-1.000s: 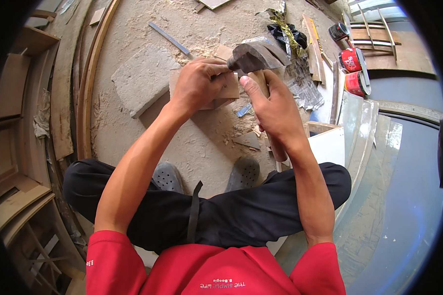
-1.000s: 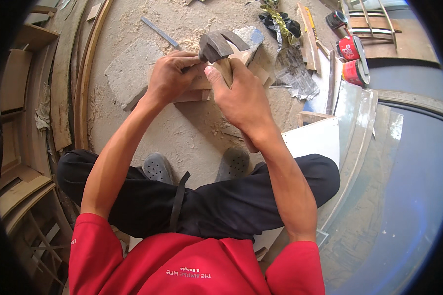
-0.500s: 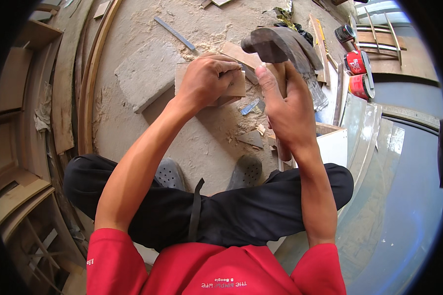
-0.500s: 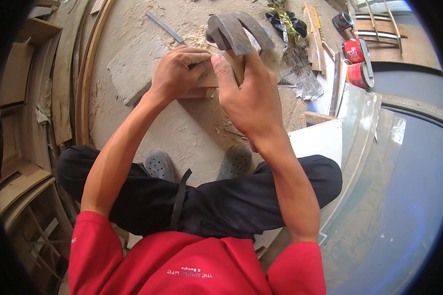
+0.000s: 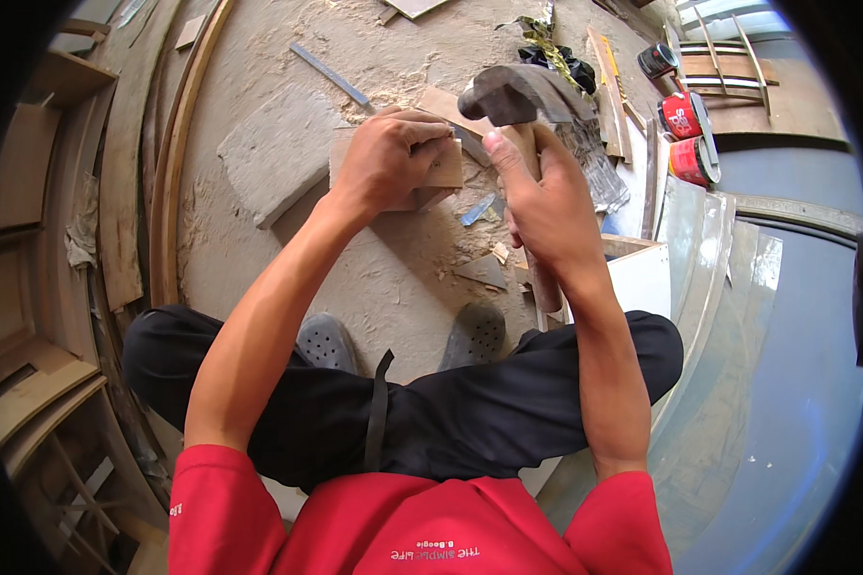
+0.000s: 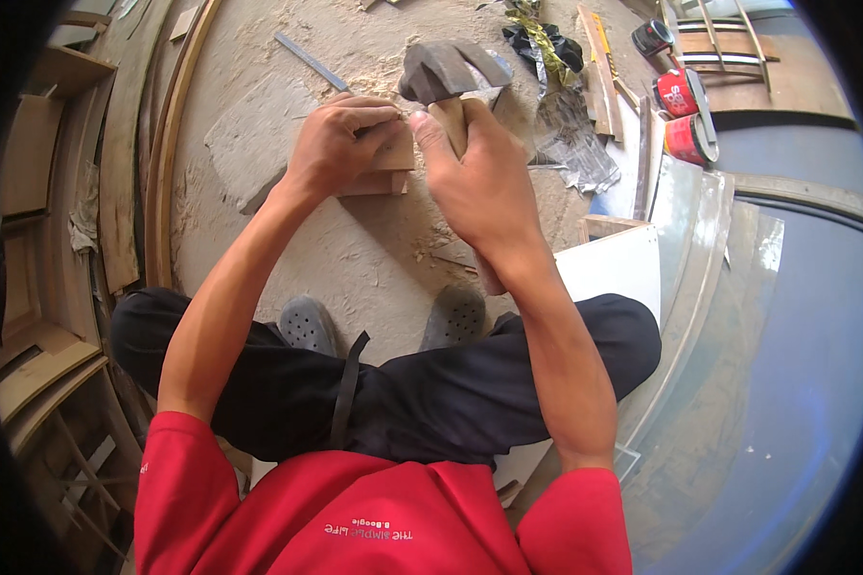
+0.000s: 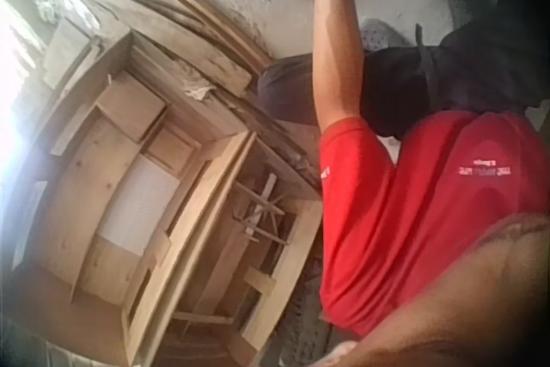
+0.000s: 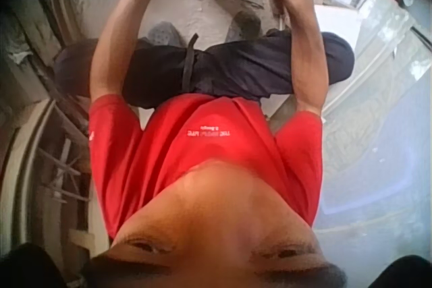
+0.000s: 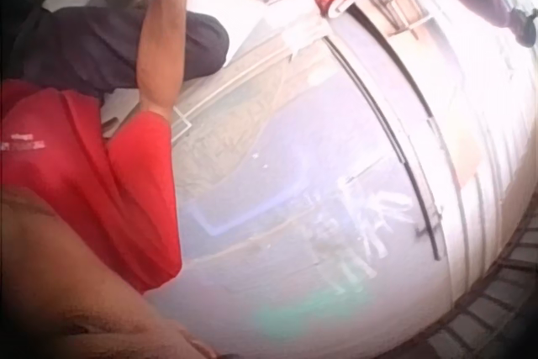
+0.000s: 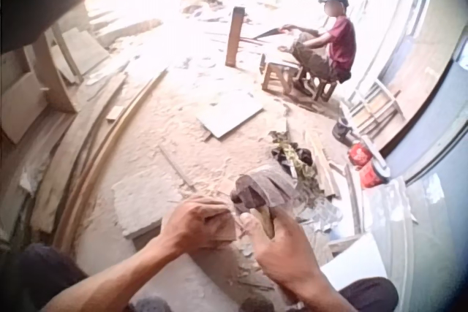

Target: The person assembles a small wooden box by hand, using a hammer to drive nails into the joints. They repeatedly align the wooden pieces, tap them together, and inspect the structure before continuing to secure the sides.

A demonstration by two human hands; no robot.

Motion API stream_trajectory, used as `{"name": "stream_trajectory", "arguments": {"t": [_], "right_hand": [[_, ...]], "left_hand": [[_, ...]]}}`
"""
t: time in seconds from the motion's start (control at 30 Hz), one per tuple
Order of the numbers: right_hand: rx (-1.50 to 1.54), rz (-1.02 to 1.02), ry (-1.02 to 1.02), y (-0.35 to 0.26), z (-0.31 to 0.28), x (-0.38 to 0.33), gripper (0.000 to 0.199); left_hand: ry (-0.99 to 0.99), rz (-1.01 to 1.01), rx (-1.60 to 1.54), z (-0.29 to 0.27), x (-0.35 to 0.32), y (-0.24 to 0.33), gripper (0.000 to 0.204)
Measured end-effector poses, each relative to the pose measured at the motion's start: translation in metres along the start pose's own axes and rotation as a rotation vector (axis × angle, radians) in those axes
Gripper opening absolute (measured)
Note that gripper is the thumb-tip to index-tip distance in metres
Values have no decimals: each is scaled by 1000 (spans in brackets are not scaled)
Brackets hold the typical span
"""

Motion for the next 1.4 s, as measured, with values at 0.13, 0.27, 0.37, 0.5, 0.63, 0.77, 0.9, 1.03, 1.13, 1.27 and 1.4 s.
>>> {"name": "stream_trajectory", "arguments": {"t": [0.13, 0.27, 0.37, 0.5, 0.63, 0.77, 0.9, 1.03, 1.13, 1.27, 1.4], "right_hand": [[-52, -53, 8, 3, 2, 3, 40], [-70, -47, 4, 3, -1, 4, 41], [-59, -38, 3, 7, -2, 5, 40], [-44, -32, 7, 10, -3, 6, 38], [-30, -11, 1, 6, -2, 8, 39], [-33, 50, -15, -3, -2, 7, 40], [-55, 18, -13, -5, -1, 6, 40], [-67, 5, -27, -7, 2, 3, 40], [-32, -27, -45, -2, 5, 3, 39], [-46, -49, -48, 0, 8, 0, 39], [-114, -45, -27, -3, 11, -4, 40]], "left_hand": [[-98, -77, -34, -2, 3, -2, 35], [-169, 54, 45, -10, 5, 1, 65], [-206, 174, 187, -16, 5, 2, 79], [-209, 263, 352, -22, 4, -4, 88], [-289, 99, 385, -22, 4, -8, 93], [-273, 85, 402, -21, 2, -8, 102], [-294, 110, 477, -18, -3, -2, 111], [-286, 95, 481, -17, -6, -3, 115], [-298, 86, 495, -17, -7, 0, 114], [-167, 188, 481, -15, -13, -4, 103], [-141, 231, 426, -16, -16, -7, 96]]}}
Point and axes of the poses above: each hand's wrist, its own x-axis towards the middle knuckle, its own z-axis out of the palm, y = z × x, the point moved 2 cm from there along x, towards the middle knuckle, and after that the axes turned 15 degrees about y, right-handed, at the moved point
